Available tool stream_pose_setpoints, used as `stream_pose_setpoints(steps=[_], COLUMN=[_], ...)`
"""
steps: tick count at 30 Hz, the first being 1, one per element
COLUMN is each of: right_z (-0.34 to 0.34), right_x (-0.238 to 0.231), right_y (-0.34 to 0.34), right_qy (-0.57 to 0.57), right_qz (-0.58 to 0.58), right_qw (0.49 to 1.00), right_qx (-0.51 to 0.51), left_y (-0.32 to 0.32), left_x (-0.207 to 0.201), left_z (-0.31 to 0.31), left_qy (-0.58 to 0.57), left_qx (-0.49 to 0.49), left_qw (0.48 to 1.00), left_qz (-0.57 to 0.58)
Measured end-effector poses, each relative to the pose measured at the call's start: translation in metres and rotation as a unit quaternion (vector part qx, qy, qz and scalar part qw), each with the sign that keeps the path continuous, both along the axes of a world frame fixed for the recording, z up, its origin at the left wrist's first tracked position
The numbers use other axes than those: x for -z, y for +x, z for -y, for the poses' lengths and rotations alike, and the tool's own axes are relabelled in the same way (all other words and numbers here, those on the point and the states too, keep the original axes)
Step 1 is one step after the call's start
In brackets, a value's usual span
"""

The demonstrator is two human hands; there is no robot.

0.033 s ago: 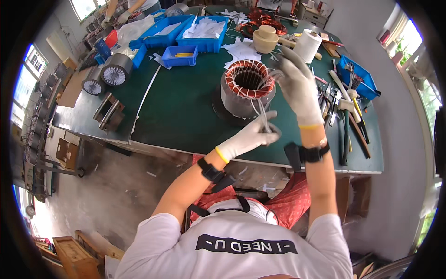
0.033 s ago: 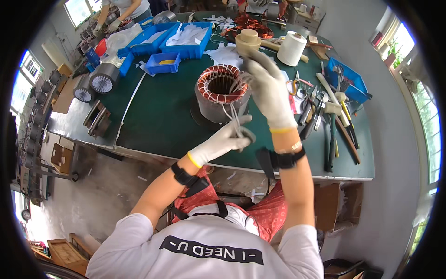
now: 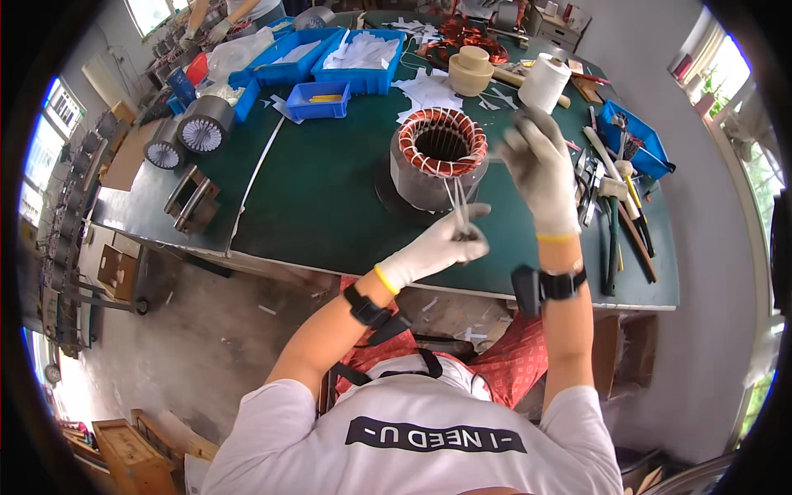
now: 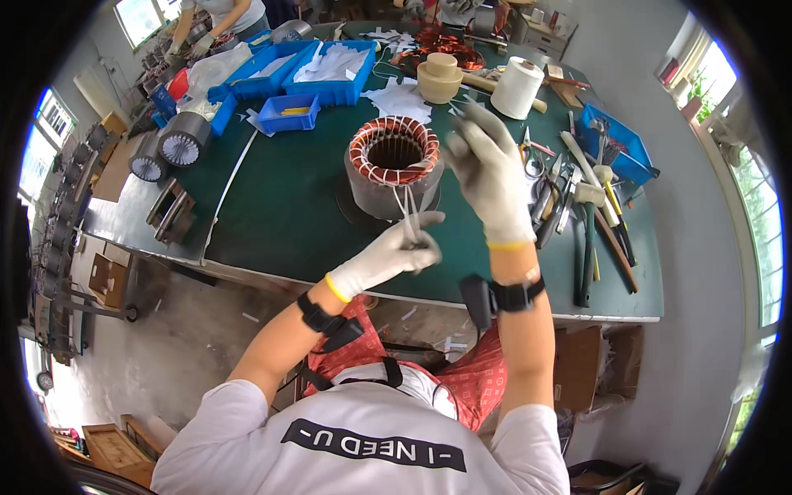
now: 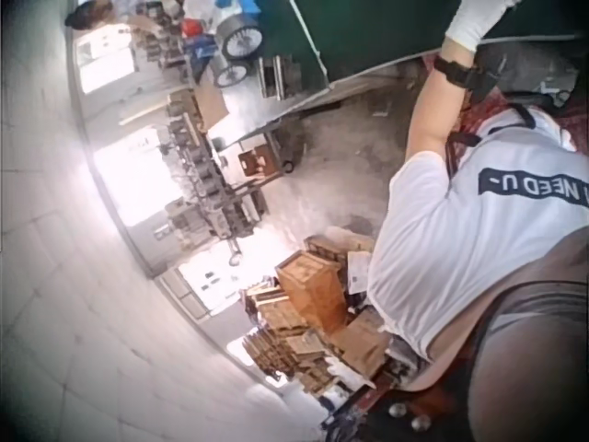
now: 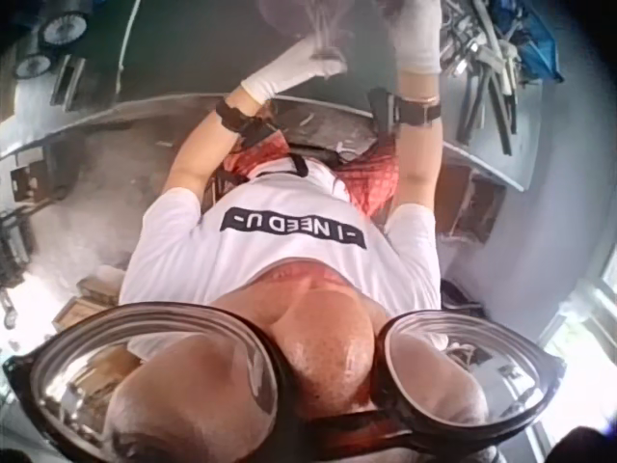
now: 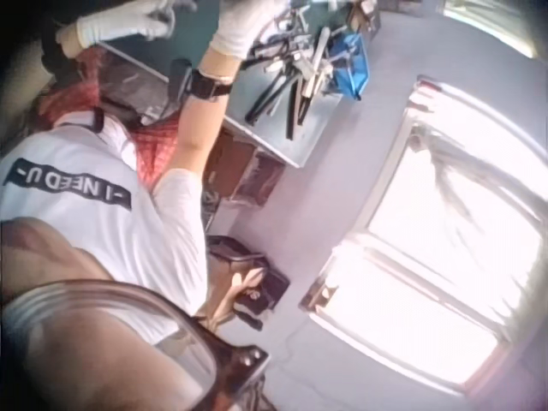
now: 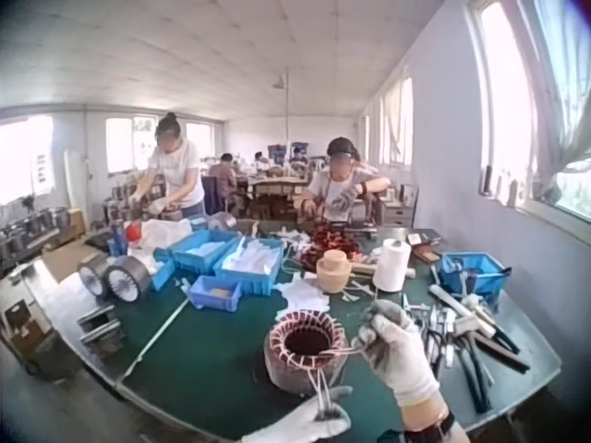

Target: Wiring and finishing an electric motor stator at a factory workbench.

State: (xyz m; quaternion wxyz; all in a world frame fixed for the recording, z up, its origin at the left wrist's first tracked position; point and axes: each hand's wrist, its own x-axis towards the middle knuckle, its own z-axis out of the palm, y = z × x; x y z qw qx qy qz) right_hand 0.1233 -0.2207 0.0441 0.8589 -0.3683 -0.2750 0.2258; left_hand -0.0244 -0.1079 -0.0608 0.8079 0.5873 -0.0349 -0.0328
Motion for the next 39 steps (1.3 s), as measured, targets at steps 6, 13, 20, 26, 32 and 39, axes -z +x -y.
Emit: stream_pose_setpoints(steps=[6,13,20,26,32,39], right_z=[0.033,0.005,0.12,0.241,0.136,-0.004], right_x=[0.05,0.049,0.079,0.144,0.054,0.028], right_y=[-0.025,-0.054,-0.017,-0.055,-0.083,-0.04], right_qy=[-0.369,-0.23,0.287,0.075,-0.386,-0.38], right_qz=[0.62,0.178,-0.277,-0.211,0.014,0.216], right_qw=[0.68,0.957,0.917,0.962,0.919,0.885], right_qx=[0.132,0.008,0.027,0.153,0.08,0.158], left_y=[-0.037,-0.031,0.027,0.027,0.034,0.029], left_x=[-0.022,-0.059,-0.086,-0.068,-0.066,-0.073], left_z=[-0.015,-0.018,-0.078,-0.092,-0.087,-0.079], left_qy=[0.524,0.633,0.611,0.613,0.582,0.58], left_qx=[-0.313,-0.324,-0.187,-0.181,-0.19,-0.205], left_qw=[0.76,0.633,0.698,0.685,0.685,0.703], left_qz=[0.224,0.306,0.324,0.35,0.395,0.356])
